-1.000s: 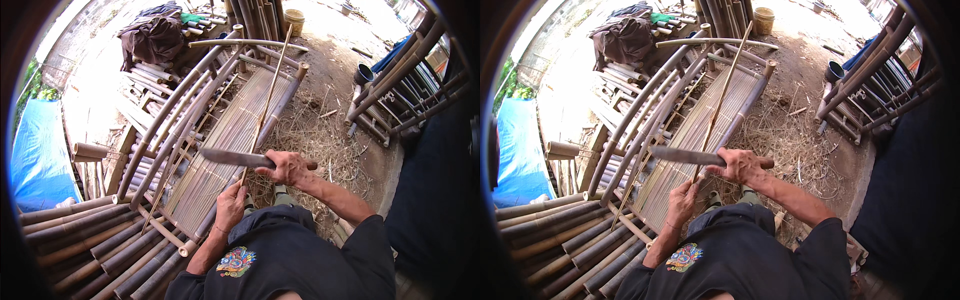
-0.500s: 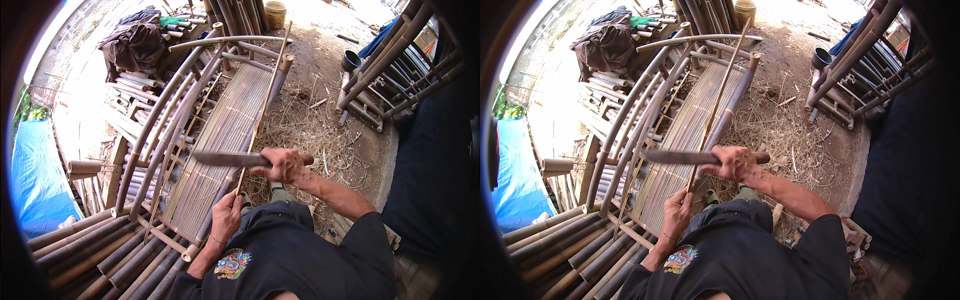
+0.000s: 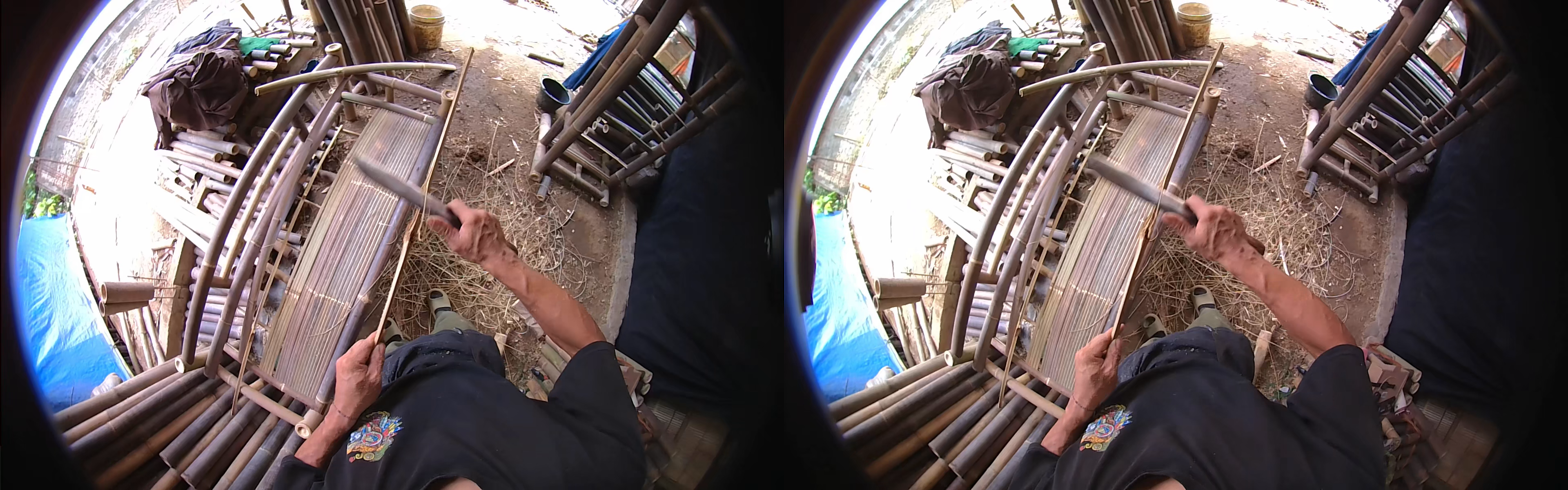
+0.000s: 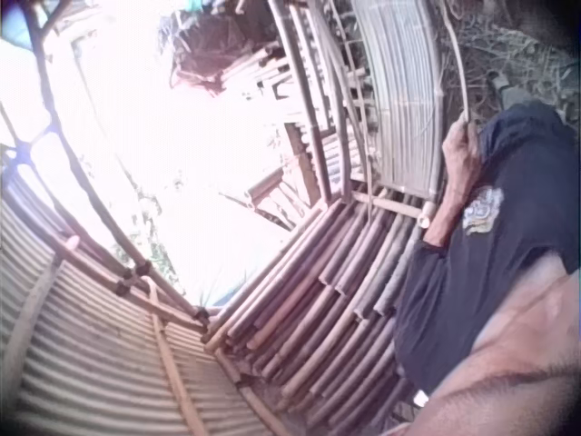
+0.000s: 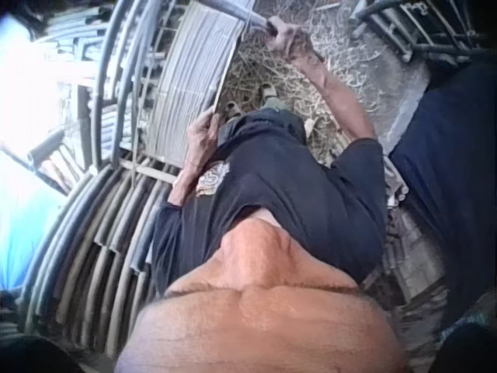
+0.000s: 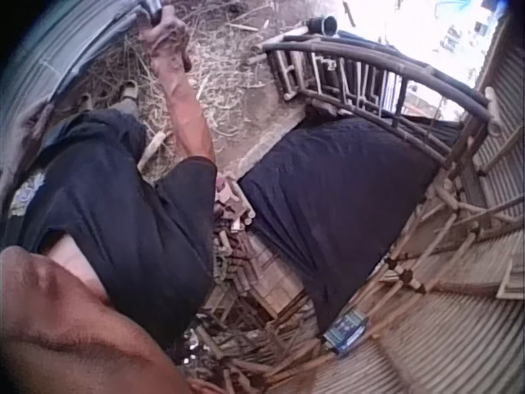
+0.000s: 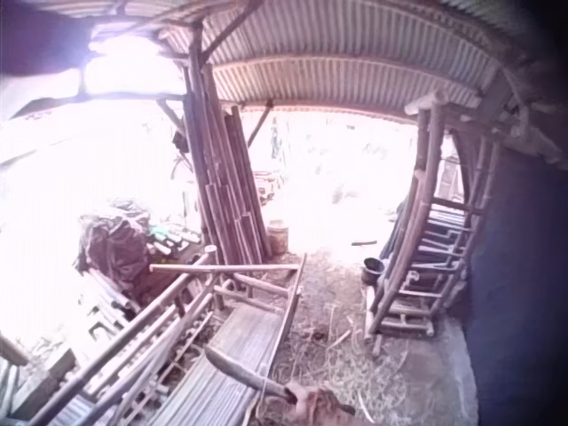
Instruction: The person uses a machete to shave and smooth thin bamboo strips, repeatedly striking the strips against a bamboo frame to remove splinters and shape the edges. The person then places the finished strips onto a bamboo rack.
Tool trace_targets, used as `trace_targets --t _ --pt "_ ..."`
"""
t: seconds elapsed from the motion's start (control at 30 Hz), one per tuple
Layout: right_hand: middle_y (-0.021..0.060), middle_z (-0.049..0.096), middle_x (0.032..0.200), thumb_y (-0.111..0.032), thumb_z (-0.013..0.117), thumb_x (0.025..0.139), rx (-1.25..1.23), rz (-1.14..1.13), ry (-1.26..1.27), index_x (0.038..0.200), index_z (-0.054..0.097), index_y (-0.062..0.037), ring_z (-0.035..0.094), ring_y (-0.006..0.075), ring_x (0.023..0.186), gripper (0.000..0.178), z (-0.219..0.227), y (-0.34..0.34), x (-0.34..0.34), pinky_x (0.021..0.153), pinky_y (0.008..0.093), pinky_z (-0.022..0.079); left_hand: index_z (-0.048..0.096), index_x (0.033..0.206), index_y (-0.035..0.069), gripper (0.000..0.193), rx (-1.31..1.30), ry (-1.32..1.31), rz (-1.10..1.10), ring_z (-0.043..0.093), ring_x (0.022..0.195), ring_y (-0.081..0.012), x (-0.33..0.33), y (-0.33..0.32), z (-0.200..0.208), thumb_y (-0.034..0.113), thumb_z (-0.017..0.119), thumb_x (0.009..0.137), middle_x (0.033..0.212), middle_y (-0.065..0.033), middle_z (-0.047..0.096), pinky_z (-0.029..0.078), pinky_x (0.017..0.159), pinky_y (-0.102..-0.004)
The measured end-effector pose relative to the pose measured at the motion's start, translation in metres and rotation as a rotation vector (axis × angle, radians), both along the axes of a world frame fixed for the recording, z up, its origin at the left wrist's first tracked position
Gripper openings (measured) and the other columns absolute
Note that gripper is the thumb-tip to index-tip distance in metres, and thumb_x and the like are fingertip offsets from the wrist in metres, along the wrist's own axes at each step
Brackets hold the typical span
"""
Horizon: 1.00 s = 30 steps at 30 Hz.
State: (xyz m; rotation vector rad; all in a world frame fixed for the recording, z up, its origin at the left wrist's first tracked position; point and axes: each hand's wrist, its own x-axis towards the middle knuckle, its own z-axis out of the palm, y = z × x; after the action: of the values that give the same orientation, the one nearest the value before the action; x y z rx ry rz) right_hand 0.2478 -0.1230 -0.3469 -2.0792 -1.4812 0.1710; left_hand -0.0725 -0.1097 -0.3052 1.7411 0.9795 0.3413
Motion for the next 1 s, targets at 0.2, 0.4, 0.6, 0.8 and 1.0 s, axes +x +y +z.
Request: trace_targets --t 0.2,0.4,0.6,0.8,1.0 --pt "-0.001 0.044 0.049 -0.08 0.031 0.087 -0.138 -0.237 -0.043 0.077 0.05 -0.0141 0.045 0.0114 0.038 0.069 -0.003 0.006 0.072 0.034 0.0304 0.041 0.064 0.112 0.001 0.022 0.029 0.072 -0.104 0.056 0.062 -0.0253 -0.015 -0.006 0.009 0.003 0.06 0.09 0.071 -0.0149 0.053 0.045 0.059 -0.0325" --pt "0.0073 0.057 0.062 -0.087 0.028 0.082 -0.158 -0.505 -0.016 0.084 0.059 -0.013 0.061 0.0244 0.062 0.08 0.028 -0.026 0.177 0.054 0.0406 0.046 0.068 0.105 0.005 0.021 0.096 0.126 -0.169 0.059 0.062 -0.0247 -0.093 -0.024 -0.018 0.004 0.062 0.085 0.068 -0.014 0.054 0.045 0.059 -0.0356" --pt "0.0123 0.062 0.063 -0.08 0.038 0.085 -0.079 -0.791 0.013 0.087 0.069 -0.0032 0.064 0.0267 0.057 0.083 0.058 -0.079 0.273 0.056 0.0385 0.048 0.07 0.094 0.0 0.018 -0.035 0.103 -0.095 0.058 0.061 -0.0156 -0.166 -0.02 -0.045 0.015 0.061 0.092 0.067 -0.0074 0.06 0.047 0.059 -0.0312" --pt "0.002 0.051 0.057 -0.084 0.033 0.083 0.124 -0.529 0.076 0.083 0.057 -0.0085 0.054 0.0127 0.048 0.079 0.058 -0.044 0.165 0.039 0.0353 0.044 0.055 0.132 0.001 0.036 -0.436 -0.011 0.022 0.044 0.05 -0.004 -0.038 0.015 -0.011 0.019 0.046 0.101 0.062 0.0043 0.049 0.037 0.047 -0.0211" --pt "-0.0011 0.046 0.054 -0.071 0.033 0.092 0.267 0.181 -0.199 0.073 0.049 -0.0117 0.048 0.0108 0.041 0.065 0.02 -0.025 -0.019 0.032 0.032 0.042 0.057 0.13 0.005 0.034 -0.647 -0.262 0.035 0.036 0.042 -0.002 0.109 0.052 0.032 0.023 0.048 0.103 0.057 0.0058 0.043 0.027 0.039 -0.0185"
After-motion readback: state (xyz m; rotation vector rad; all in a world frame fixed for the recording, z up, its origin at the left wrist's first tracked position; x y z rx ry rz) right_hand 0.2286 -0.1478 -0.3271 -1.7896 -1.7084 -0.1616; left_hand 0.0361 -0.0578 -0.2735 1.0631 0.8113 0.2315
